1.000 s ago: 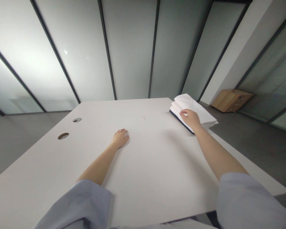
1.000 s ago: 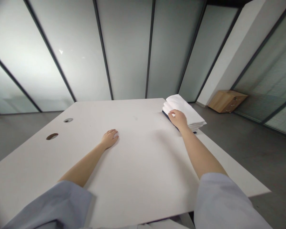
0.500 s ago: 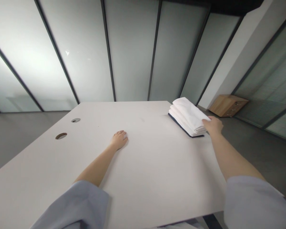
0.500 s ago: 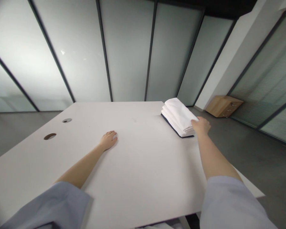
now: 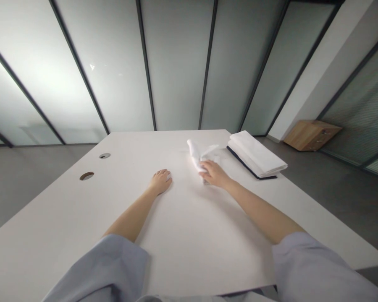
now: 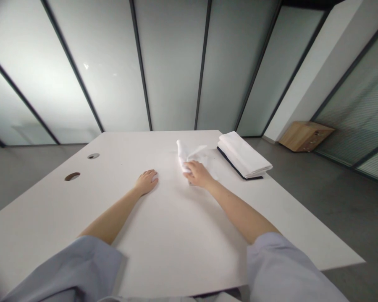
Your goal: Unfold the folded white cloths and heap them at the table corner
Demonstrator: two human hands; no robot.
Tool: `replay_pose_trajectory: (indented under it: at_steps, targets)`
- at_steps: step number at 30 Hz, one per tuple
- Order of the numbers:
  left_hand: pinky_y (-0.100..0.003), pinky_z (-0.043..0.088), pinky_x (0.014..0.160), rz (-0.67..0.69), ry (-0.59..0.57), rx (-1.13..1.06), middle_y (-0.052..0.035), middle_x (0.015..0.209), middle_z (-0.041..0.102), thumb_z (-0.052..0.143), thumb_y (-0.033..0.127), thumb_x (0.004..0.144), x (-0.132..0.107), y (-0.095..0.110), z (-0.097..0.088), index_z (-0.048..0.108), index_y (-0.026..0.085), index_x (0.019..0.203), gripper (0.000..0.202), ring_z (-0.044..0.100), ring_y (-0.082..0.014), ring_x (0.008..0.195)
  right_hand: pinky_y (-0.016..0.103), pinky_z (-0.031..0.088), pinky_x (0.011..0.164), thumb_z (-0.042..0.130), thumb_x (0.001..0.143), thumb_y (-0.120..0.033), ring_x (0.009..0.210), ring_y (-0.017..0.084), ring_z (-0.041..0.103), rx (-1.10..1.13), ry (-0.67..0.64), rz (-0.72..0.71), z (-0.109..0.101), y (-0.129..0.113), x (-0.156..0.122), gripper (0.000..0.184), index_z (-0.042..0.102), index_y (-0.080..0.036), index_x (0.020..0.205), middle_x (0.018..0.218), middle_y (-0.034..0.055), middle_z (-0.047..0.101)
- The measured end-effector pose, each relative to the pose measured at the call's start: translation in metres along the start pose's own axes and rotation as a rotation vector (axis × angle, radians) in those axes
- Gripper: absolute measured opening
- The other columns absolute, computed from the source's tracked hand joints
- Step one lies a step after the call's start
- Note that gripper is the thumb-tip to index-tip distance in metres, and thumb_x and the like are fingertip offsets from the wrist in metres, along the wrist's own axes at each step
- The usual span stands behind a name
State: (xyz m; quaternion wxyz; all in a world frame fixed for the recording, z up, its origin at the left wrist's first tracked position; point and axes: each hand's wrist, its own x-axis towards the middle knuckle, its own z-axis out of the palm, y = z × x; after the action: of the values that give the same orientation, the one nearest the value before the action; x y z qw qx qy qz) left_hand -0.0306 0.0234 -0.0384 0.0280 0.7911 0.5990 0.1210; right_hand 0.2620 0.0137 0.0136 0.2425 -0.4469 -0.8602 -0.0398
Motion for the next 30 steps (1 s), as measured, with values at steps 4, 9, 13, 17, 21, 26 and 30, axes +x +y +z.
replay_pose_trajectory:
  at_steps: [4,9,13,17,21,26,30]
  targets:
    - [-0.041,0.036,0.108,-0.015,0.038,-0.032,-0.0111,0.143,0.049,0.046,0.032,0.089,-0.001,0.001,0.000,0.044,0.019,0.138,0.051,0.046,-0.0264,0.131,0.049,0.033,0.108,0.050,0.091,-0.045,0.129,0.030,0.043,0.013,-0.037,-0.146,0.047,-0.035,-0.005,0.050,0.053,-0.019,0.133,0.135,0.0140,0.054]
    - [-0.040,0.037,0.109,0.121,0.107,-0.094,-0.0116,0.145,0.044,0.051,0.030,0.085,-0.006,0.010,-0.003,0.033,0.017,0.145,0.063,0.044,-0.0259,0.132,0.051,0.026,0.112,0.057,0.086,-0.049,0.137,0.035,0.032,-0.062,0.058,0.005,0.053,-0.032,-0.011,0.060,0.052,-0.015,0.135,0.142,0.0170,0.047]
    - [-0.041,0.036,0.110,0.319,0.110,-0.099,-0.0095,0.147,0.044,0.052,0.030,0.085,-0.015,0.026,-0.007,0.040,0.020,0.142,0.059,0.041,-0.0249,0.133,0.054,0.024,0.112,0.061,0.083,-0.046,0.140,0.038,0.027,-0.088,0.068,0.240,0.049,-0.016,-0.014,0.065,0.048,-0.016,0.139,0.148,0.0171,0.040]
    - [-0.041,0.034,0.112,0.439,0.047,-0.086,-0.0095,0.147,0.044,0.055,0.036,0.084,-0.022,0.038,-0.011,0.043,0.020,0.140,0.059,0.040,-0.0255,0.135,0.049,0.033,0.108,0.062,0.082,-0.039,0.135,0.034,0.038,0.001,-0.041,0.393,0.055,-0.001,-0.014,0.065,0.047,-0.013,0.139,0.146,0.0200,0.042]
    - [-0.041,0.038,0.107,0.397,0.017,-0.065,-0.0101,0.138,0.054,0.056,0.044,0.085,-0.022,0.042,-0.012,0.051,0.021,0.132,0.053,0.048,-0.0262,0.128,0.039,0.035,0.109,0.053,0.087,-0.024,0.129,0.026,0.047,0.128,-0.048,0.306,0.060,0.005,-0.012,0.045,0.056,-0.012,0.130,0.138,0.0171,0.053]
    - [-0.043,0.041,0.099,0.210,0.137,0.001,-0.0111,0.110,0.064,0.052,0.060,0.085,-0.020,0.041,-0.016,0.061,0.020,0.117,0.053,0.056,-0.0280,0.110,0.039,0.038,0.108,0.040,0.094,-0.024,0.124,0.022,0.053,0.320,-0.029,0.202,0.064,-0.010,-0.009,0.038,0.062,-0.018,0.124,0.131,0.0102,0.061]
    - [-0.044,0.040,0.098,0.155,0.179,0.001,-0.0119,0.113,0.063,0.049,0.065,0.085,-0.022,0.044,-0.018,0.064,0.019,0.115,0.057,0.055,-0.0289,0.110,0.042,0.034,0.113,0.043,0.094,-0.029,0.133,0.021,0.045,0.463,-0.058,0.053,0.066,-0.034,-0.010,0.042,0.055,-0.022,0.134,0.140,0.0064,0.054]
